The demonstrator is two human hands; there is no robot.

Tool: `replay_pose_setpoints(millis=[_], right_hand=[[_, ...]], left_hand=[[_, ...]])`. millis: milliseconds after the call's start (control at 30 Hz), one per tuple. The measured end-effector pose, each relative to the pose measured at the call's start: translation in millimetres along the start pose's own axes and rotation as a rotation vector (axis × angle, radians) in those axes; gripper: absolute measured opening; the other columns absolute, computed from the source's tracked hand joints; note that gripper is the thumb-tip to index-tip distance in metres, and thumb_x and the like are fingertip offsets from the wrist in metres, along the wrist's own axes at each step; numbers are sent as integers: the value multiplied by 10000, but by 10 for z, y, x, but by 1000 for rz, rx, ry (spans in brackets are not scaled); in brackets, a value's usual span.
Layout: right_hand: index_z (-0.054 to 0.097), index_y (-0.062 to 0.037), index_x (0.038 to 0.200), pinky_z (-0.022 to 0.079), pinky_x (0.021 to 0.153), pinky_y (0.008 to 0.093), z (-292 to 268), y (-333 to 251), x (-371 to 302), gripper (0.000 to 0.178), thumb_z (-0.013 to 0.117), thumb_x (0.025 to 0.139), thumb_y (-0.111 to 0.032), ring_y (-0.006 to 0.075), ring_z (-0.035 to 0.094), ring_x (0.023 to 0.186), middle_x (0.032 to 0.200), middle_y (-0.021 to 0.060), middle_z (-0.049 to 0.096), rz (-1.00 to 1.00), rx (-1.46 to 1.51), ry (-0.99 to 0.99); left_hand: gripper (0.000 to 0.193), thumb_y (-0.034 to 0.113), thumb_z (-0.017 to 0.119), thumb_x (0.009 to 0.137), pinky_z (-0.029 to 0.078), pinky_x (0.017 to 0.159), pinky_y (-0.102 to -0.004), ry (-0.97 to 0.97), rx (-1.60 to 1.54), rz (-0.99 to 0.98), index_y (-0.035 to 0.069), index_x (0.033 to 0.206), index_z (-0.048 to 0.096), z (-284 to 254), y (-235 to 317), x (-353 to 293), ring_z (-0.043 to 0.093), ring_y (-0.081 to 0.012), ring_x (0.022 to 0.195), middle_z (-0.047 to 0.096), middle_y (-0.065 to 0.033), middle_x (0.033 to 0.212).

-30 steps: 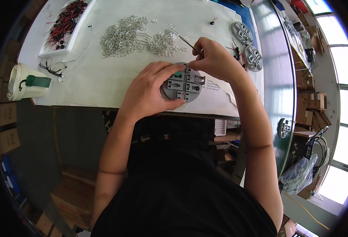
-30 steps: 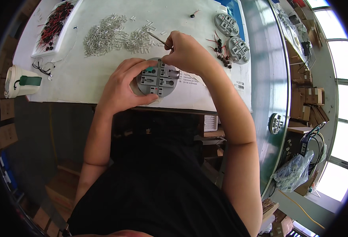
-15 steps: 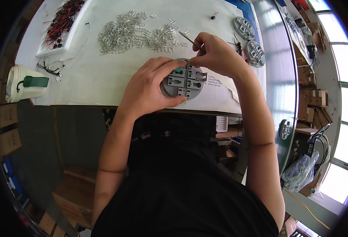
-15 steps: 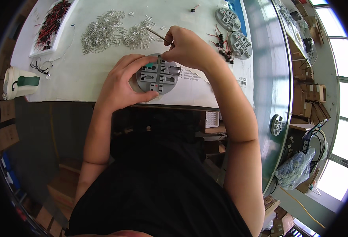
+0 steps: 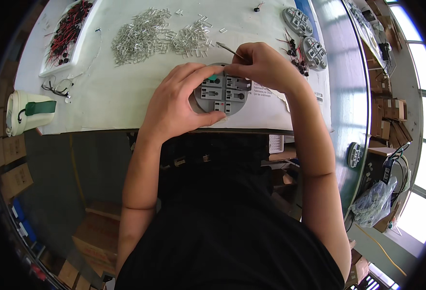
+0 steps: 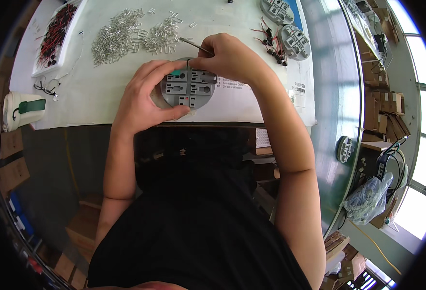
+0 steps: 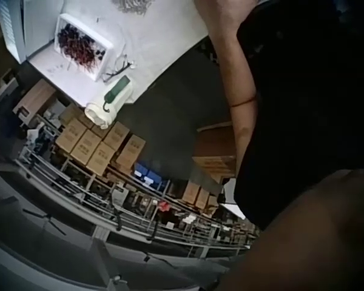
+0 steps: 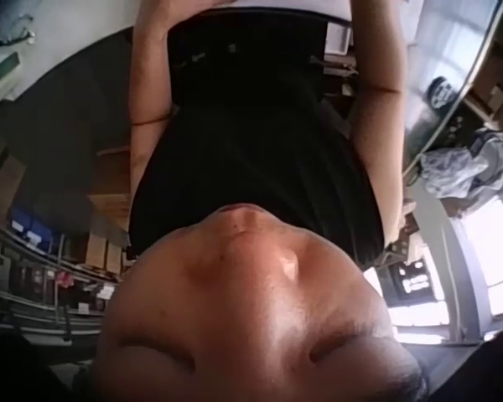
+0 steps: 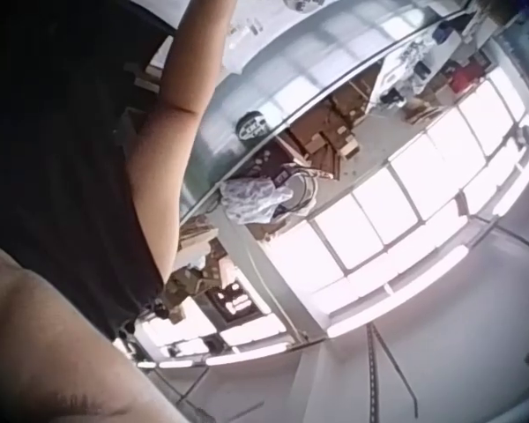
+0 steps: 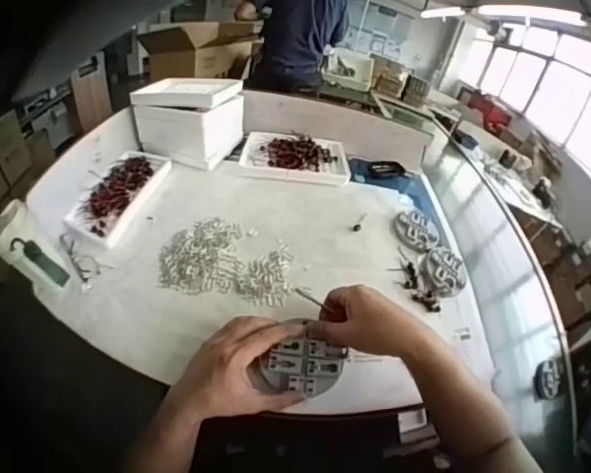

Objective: Assemble small electronic or mechanical parts onto a circular plastic base using hands and a small tool.

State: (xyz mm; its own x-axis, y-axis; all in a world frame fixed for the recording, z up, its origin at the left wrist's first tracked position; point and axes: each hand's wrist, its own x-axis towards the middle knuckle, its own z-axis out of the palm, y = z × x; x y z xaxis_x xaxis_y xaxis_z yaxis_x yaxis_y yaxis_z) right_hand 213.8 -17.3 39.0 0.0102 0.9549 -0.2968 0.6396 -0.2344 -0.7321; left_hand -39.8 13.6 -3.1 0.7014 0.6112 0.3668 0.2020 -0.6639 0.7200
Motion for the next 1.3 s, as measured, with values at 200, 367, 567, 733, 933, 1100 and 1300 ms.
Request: replay_pose_setpoints(millis=[200, 367, 567, 733, 933, 1100, 1300], right_hand=[[680, -17, 1009, 400, 530, 230, -98, -3, -224, 242, 720, 1032, -255, 55, 515, 616, 780, 1, 641, 78, 503, 173], [657, -26, 1039, 344, 507, 218, 0, 353, -246, 231, 672, 1077, -253, 41, 440, 584, 787, -11, 597, 45, 956, 186], [649, -24, 1042, 346, 504, 215, 58, 389, -251, 227, 667, 1081, -246, 47, 446, 586, 788, -7, 585, 27, 994, 188], [662, -15, 1038, 350, 506, 212, 82, 348, -261, 234, 665, 1080, -245, 42, 460, 592, 784, -12, 599, 10, 951, 232], [726, -19, 1076, 461, 565, 297, -229, 69, -96, 217, 719, 999, -222, 126, 586, 623, 853, 70, 715, -57, 88, 408], [774, -127, 1134, 569, 778, 394, -686, 307, 807, 220, 736, 927, -193, 330, 712, 822, 974, 149, 766, -148, -439, 589], [772, -103, 1152, 572, 853, 398, -730, 483, 993, 242, 730, 924, -172, 330, 738, 964, 1006, 145, 778, -78, -513, 510]], left_hand=[[477, 248, 850, 882, 572, 923, -428, 232, -89, 57, 77, 1289, 669, -22, -100, 31, 701, -340, 1045, 726, -126, 1096], [234, 79, 753, 968, 568, 832, -354, 203, -252, -134, 25, 1185, 682, 5, 219, 302, 718, -281, 894, 734, -128, 978], [236, 135, 750, 957, 568, 779, -397, -178, 140, -83, 10, 1136, 661, -30, 263, 548, 723, -329, 832, 742, -157, 944], [225, 157, 754, 939, 563, 789, -449, -294, 400, -79, 0, 1078, 672, 59, 407, 679, 728, -362, 917, 740, -159, 936], [258, 146, 796, 902, 556, 790, -413, -115, 302, 21, 23, 1117, 721, 86, 207, 584, 700, -310, 872, 713, -131, 933], [356, 169, 820, 888, 551, 820, -424, -24, 118, -32, 53, 1213, 734, 217, 91, 444, 679, -302, 890, 705, -94, 940], [439, 185, 844, 879, 553, 839, -412, 63, 34, -107, 58, 1279, 715, 247, 108, 362, 676, -288, 899, 701, -91, 951]])
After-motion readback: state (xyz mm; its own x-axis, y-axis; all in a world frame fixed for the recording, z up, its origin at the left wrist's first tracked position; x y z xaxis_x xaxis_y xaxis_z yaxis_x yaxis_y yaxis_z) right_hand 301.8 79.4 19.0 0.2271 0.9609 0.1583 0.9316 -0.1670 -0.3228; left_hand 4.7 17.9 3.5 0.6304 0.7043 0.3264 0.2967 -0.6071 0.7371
